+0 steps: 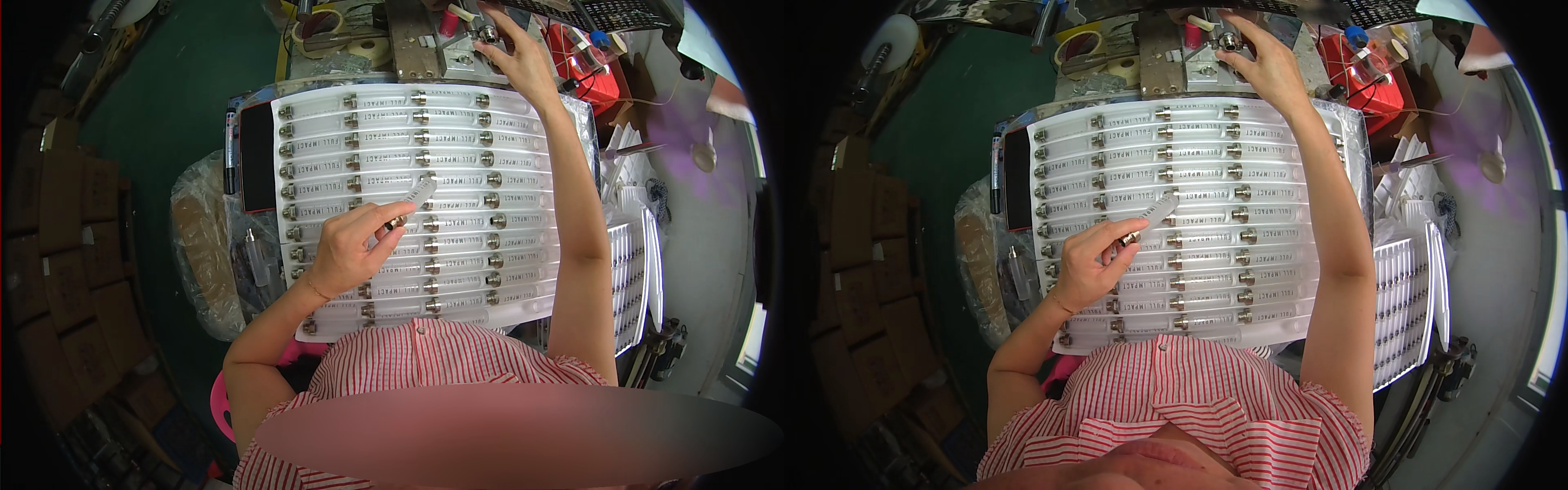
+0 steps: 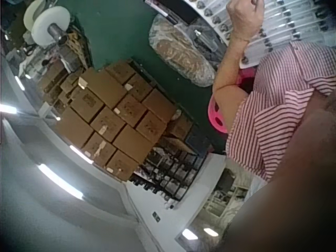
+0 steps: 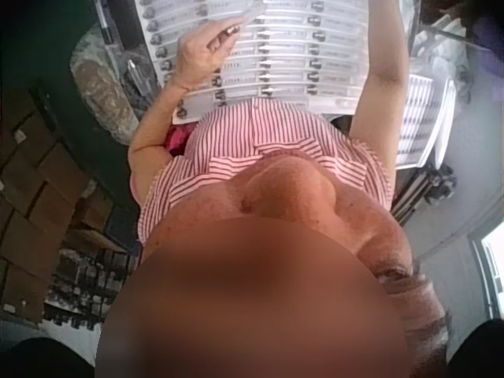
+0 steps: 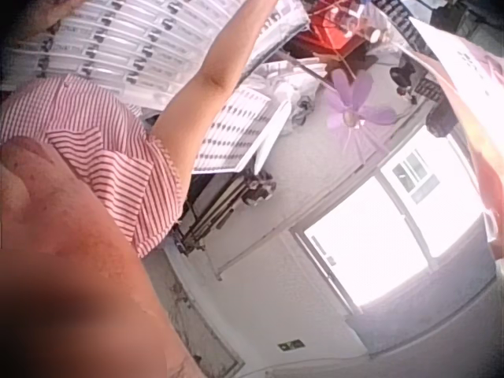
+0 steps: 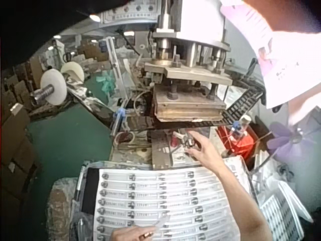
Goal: The recorder is placing small glass tube components into a multi-row testing or storage rack.
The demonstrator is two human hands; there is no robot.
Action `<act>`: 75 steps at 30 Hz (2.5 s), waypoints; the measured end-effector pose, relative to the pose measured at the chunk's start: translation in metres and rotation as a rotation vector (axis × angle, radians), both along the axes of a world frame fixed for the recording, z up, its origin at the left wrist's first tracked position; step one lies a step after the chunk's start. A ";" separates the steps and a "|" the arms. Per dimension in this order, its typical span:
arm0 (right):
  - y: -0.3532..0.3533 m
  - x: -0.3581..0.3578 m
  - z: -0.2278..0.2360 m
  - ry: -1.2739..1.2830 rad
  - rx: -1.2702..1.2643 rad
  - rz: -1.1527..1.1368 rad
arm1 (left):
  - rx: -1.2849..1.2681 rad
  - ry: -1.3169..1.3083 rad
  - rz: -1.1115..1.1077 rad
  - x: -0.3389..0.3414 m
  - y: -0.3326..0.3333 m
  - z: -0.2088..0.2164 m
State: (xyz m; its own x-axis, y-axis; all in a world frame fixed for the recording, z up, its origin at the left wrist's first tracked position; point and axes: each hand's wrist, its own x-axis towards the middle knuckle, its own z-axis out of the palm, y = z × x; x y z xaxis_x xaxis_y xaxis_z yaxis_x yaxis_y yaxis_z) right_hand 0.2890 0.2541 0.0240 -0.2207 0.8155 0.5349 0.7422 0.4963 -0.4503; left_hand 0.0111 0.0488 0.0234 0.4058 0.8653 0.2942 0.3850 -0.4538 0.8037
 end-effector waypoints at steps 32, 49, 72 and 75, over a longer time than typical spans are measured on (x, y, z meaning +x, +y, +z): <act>-0.107 0.147 -0.013 -0.421 -0.160 -0.087 | 0.418 0.215 -0.638 0.137 -0.063 -0.027; -0.103 0.119 0.026 0.403 -0.197 -0.107 | 1.011 0.433 0.143 0.091 0.177 0.012; -0.008 -0.004 0.013 0.097 -0.190 -0.055 | 0.207 0.027 -0.068 0.009 0.014 -0.014; -0.008 -0.003 0.013 0.069 -0.187 -0.019 | 0.206 0.005 -0.069 0.010 0.016 -0.015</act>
State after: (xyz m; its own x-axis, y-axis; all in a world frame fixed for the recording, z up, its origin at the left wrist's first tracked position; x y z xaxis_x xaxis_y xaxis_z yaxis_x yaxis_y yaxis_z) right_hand 0.2860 0.2459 0.0375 -0.1726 0.9057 0.3873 0.7150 0.3857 -0.5832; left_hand 0.0211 0.0651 0.0080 0.4636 0.7572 0.4601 0.3509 -0.6337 0.6894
